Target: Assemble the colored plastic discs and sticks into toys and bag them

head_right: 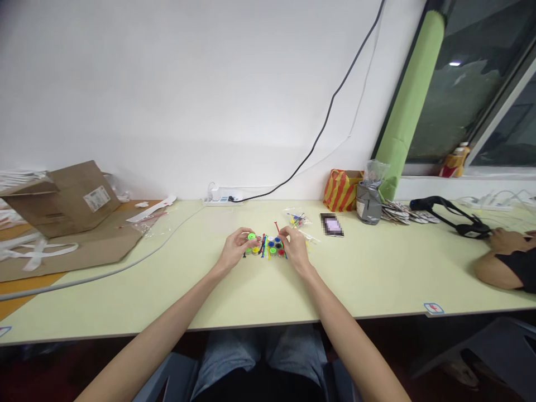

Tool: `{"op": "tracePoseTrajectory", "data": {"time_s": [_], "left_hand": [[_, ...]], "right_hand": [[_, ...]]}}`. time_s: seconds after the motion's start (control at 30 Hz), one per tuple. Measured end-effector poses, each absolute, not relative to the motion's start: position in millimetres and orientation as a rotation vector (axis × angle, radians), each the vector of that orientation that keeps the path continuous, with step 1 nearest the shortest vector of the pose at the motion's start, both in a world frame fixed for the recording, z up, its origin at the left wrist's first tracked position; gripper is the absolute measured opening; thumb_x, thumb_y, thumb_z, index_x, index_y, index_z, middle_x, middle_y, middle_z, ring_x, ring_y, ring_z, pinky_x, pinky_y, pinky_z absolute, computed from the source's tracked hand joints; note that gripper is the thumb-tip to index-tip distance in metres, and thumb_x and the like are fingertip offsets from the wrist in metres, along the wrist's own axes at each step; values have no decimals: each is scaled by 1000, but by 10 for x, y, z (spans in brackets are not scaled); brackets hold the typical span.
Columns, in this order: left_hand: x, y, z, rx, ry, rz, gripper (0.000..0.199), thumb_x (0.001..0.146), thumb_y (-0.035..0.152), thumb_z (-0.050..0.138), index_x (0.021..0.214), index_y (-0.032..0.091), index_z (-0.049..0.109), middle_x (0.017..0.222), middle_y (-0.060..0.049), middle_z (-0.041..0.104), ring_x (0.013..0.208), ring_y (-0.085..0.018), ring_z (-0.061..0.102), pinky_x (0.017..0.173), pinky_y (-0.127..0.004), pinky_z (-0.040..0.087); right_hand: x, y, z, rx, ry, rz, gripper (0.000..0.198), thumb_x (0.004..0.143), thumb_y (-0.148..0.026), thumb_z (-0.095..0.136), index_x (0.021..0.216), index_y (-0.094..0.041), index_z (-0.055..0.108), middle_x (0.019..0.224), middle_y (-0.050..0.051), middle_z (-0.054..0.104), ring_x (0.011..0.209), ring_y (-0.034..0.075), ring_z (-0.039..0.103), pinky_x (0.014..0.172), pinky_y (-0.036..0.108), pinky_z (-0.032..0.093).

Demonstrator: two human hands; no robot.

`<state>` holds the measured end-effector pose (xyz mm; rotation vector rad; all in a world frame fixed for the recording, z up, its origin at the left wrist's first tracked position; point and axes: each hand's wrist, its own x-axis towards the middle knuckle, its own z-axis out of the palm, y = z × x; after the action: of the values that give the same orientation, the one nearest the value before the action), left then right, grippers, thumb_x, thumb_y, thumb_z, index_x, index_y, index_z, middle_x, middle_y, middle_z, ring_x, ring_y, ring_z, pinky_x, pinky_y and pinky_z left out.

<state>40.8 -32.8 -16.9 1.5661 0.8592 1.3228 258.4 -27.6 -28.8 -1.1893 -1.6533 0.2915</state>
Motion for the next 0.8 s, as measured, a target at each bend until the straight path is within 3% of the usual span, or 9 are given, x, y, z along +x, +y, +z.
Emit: {"op": "tracePoseTrajectory", "data": {"time_s": [0.17,0.4,0.6,0.8], "left_hand": [[431,-362,-162,1622,863,1283,43,70,47,80,92,19,57,71,-1,68,67,-17,69,63,-26,53],[436,-376,-137,1664,936,1287,40,68,50,80,85,16,65,60,3,59,52,-10,56,51,-22,45],[423,-357,-152,1683,950,1281,38,72,48,77,87,15,68,60,2,59,53,-10,55,49,-21,42],[432,-356,-149,1700,948,1235,38,76,49,74,87,14,67,59,2,58,52,-9,52,47,-19,39]], "right_hand": [[2446,-340,-275,-1085,-1569,452,21,80,-37,66,92,-19,65,85,6,73,80,22,67,72,32,47],[2390,-328,-268,-1098,-1604,445,20,80,-39,66,81,-19,67,81,5,72,74,20,65,70,31,47],[2758,-201,-300,-1580,-1603,222,16,85,-30,60,77,-19,70,85,7,73,80,21,64,72,30,42],[2799,-215,-338,-1885,-1738,283,17,87,-27,60,82,-18,75,84,9,75,77,18,64,62,25,35]]}}
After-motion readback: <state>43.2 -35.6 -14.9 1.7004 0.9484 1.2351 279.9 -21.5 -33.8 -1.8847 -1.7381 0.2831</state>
